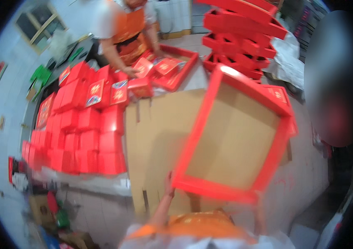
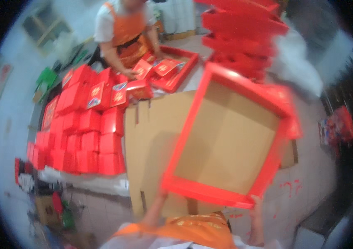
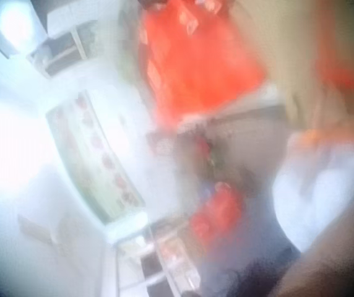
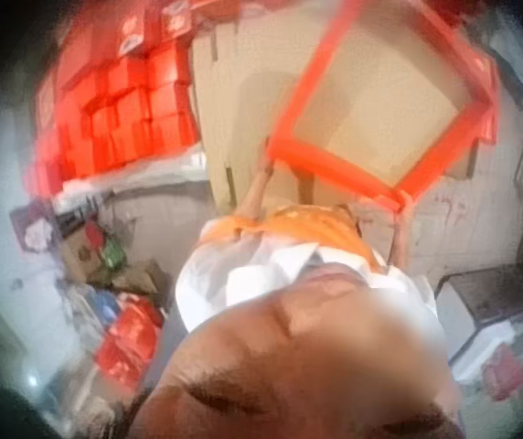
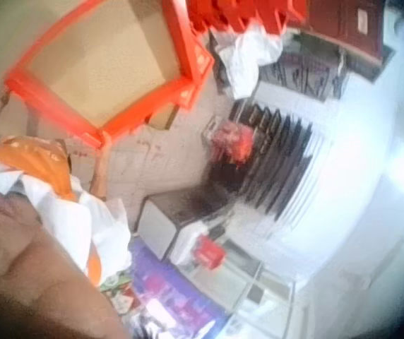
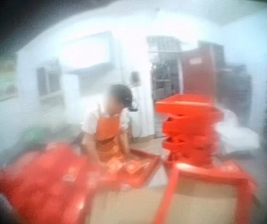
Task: The person folds cardboard components to assemble large red boxes and then places smaller red containers inside the finished assembly by hand.
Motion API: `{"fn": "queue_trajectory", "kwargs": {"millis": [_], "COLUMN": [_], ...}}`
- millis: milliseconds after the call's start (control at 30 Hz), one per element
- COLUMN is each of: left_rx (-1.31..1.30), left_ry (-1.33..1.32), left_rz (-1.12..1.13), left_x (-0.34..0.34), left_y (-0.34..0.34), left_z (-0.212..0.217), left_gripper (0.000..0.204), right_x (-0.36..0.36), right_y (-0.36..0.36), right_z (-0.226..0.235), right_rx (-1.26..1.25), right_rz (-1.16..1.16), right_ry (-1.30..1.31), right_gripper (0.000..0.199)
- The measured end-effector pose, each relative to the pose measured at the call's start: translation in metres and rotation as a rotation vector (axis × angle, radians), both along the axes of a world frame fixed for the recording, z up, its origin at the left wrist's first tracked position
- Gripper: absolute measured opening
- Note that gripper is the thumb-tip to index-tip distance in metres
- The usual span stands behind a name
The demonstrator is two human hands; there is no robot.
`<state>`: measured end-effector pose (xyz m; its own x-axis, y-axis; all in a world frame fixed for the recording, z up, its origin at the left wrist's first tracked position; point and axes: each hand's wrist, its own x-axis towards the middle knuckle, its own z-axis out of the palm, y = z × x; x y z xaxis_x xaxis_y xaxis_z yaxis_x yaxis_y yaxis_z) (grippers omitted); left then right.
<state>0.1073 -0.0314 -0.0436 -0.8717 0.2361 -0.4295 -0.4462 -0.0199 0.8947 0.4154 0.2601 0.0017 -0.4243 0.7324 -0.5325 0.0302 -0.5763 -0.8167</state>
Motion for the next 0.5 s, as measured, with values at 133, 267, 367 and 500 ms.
{"fn": "queue_trajectory", "kwargs": {"millis": [133, 267, 367, 500], "left_rx": [-0.165, -0.087, -0.106, -0.155], "left_ry": [0.088, -0.164, -0.227, -0.2], "left_rz": [-0.067, 0.239, 0.399, 0.568], "left_x": [0.011, 0.022, 0.015, 0.002], "left_y": [-0.017, -0.056, -0.085, -0.12], "left_z": [-0.019, -0.027, -0.004, 0.01], "left_gripper": [0.044, 0.044, 0.045, 0.04], "right_x": [0.013, -0.018, -0.029, -0.084], "right_y": [0.015, 0.014, 0.022, 0.013], "right_z": [-0.019, -0.005, -0.054, -0.102], "right_rx": [0.664, -0.075, -0.042, 0.033], "right_rz": [0.261, 0.14, 0.288, 0.532], "right_ry": [-0.154, -0.05, -0.16, -0.15], "right_gripper": [0.037, 0.042, 0.05, 0.06]}}
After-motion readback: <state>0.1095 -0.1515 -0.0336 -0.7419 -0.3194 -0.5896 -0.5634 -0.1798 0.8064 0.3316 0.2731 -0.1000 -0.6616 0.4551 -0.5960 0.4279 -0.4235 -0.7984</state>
